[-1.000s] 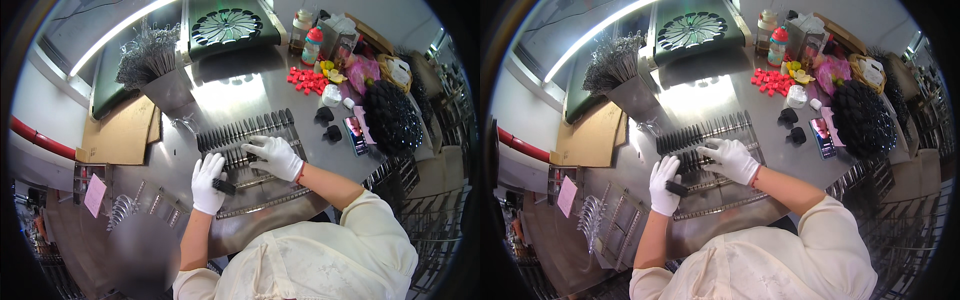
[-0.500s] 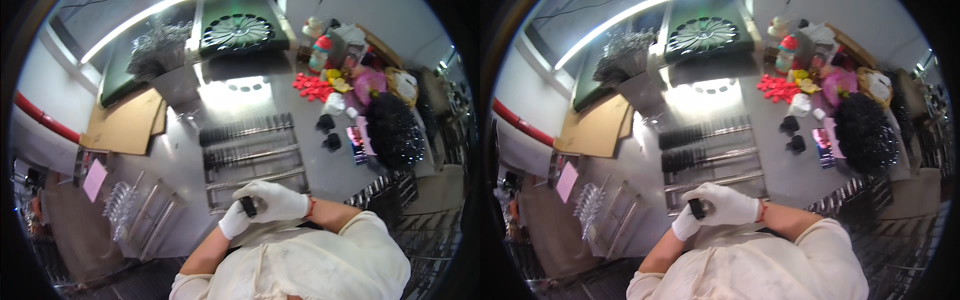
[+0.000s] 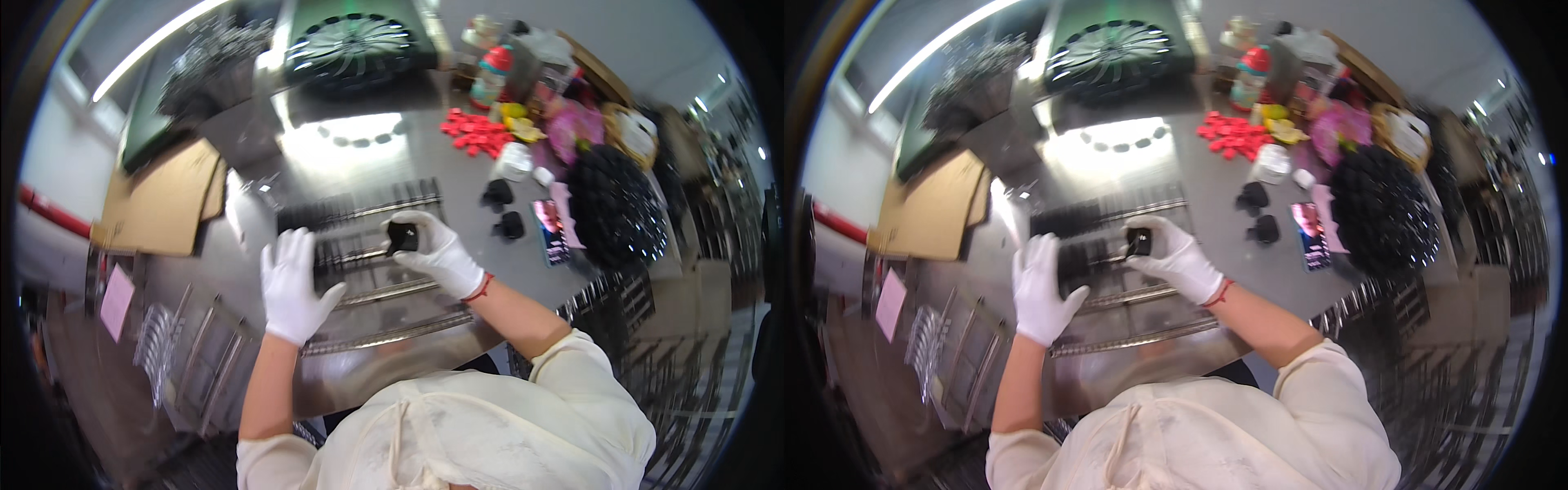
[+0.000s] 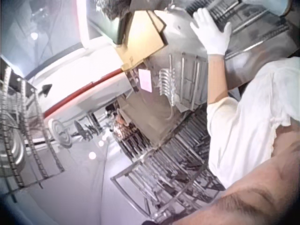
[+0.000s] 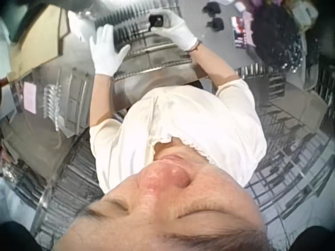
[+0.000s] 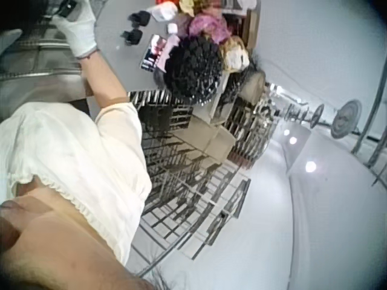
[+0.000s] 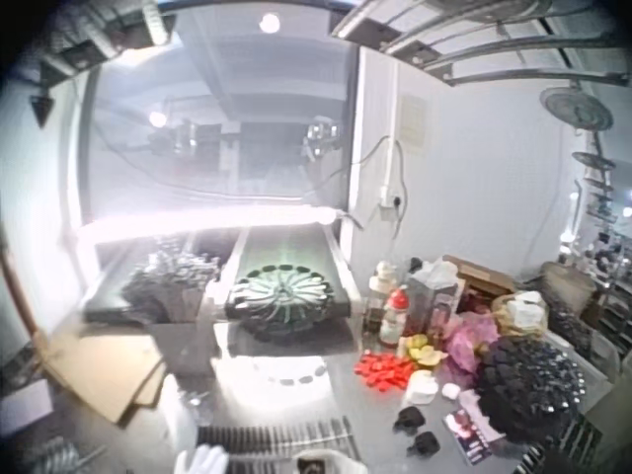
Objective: The person assembles black plastic components onto metal racks at a workbench. They repeatedly pick up black plastic pieces, attach them to the racks, and place the completed racks on the table. The person also handles clear plastic racks and organizes the components during the process.
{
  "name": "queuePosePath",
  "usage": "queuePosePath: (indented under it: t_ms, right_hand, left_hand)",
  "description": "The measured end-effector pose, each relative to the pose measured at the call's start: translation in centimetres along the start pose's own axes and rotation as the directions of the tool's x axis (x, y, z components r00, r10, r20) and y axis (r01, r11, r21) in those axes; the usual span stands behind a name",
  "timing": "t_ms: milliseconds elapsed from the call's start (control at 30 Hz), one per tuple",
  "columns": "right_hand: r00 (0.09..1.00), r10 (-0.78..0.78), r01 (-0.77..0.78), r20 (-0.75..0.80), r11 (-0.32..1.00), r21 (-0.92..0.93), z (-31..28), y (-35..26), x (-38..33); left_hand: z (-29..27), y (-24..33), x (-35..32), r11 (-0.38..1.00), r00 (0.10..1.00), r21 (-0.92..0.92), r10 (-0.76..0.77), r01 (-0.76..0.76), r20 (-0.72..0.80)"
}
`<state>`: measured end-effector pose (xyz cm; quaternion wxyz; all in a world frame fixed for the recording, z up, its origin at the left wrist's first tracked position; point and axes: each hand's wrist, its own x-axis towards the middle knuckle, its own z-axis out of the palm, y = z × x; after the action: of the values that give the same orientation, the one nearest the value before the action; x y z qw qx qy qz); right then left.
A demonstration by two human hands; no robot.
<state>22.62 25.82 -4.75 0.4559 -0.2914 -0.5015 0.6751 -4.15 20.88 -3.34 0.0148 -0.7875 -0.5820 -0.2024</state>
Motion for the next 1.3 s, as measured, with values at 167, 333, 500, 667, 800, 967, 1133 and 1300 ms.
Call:
queuePosePath:
  t_ms: [167, 333, 500, 667, 800, 967, 1133, 1300]
  right_hand:
    - [0.947, -0.226, 0.32, 0.227, 0.648, -0.691, -0.4, 2.7, 2.6]
    - [0.905, -0.328, 0.413, 0.272, 0.517, -0.75, 1.1, 3.0, 3.4]
    - [0.85, -0.353, 0.514, 0.39, 0.401, -0.758, 0.8, 3.0, 3.4]
    - [0.873, -0.342, 0.478, 0.348, 0.455, -0.752, -0.4, 3.5, 3.3]
    - [0.901, -0.323, 0.423, 0.288, 0.512, -0.748, -0.3, 3.7, 3.2]
    - [0.927, -0.344, 0.354, 0.149, 0.676, -0.646, 0.0, 4.3, 3.3]
    - [0.869, -0.444, 0.458, 0.218, 0.559, -0.691, -0.1, 4.2, 3.2]
    - [0.927, -0.276, 0.356, 0.254, 0.434, -0.828, 0.6, 2.1, 2.6]
  left_hand:
    - [1.4, -1.7, -0.1, 0.997, 0.993, 0.035, 0.067, -0.071, 0.1]
    - [1.1, -0.9, 0.9, 0.999, 0.992, -0.015, 0.045, -0.043, 0.118]
    - [1.5, -1.3, 0.0, 0.999, 0.995, -0.006, 0.052, -0.052, 0.09]
    - [2.5, -1.7, 0.0, 0.995, 0.992, 0.035, 0.092, -0.095, 0.085]
    - [2.7, -1.8, 0.2, 0.993, 0.991, 0.045, 0.105, -0.109, 0.088]
    - [2.2, -1.8, -0.4, 0.995, 0.993, 0.035, 0.089, -0.092, 0.074]
    - [1.3, -0.7, 1.1, 0.999, 0.993, -0.023, 0.048, -0.046, 0.108]
    - [2.2, -1.6, 0.0, 0.998, 0.996, 0.022, 0.055, -0.056, 0.074]
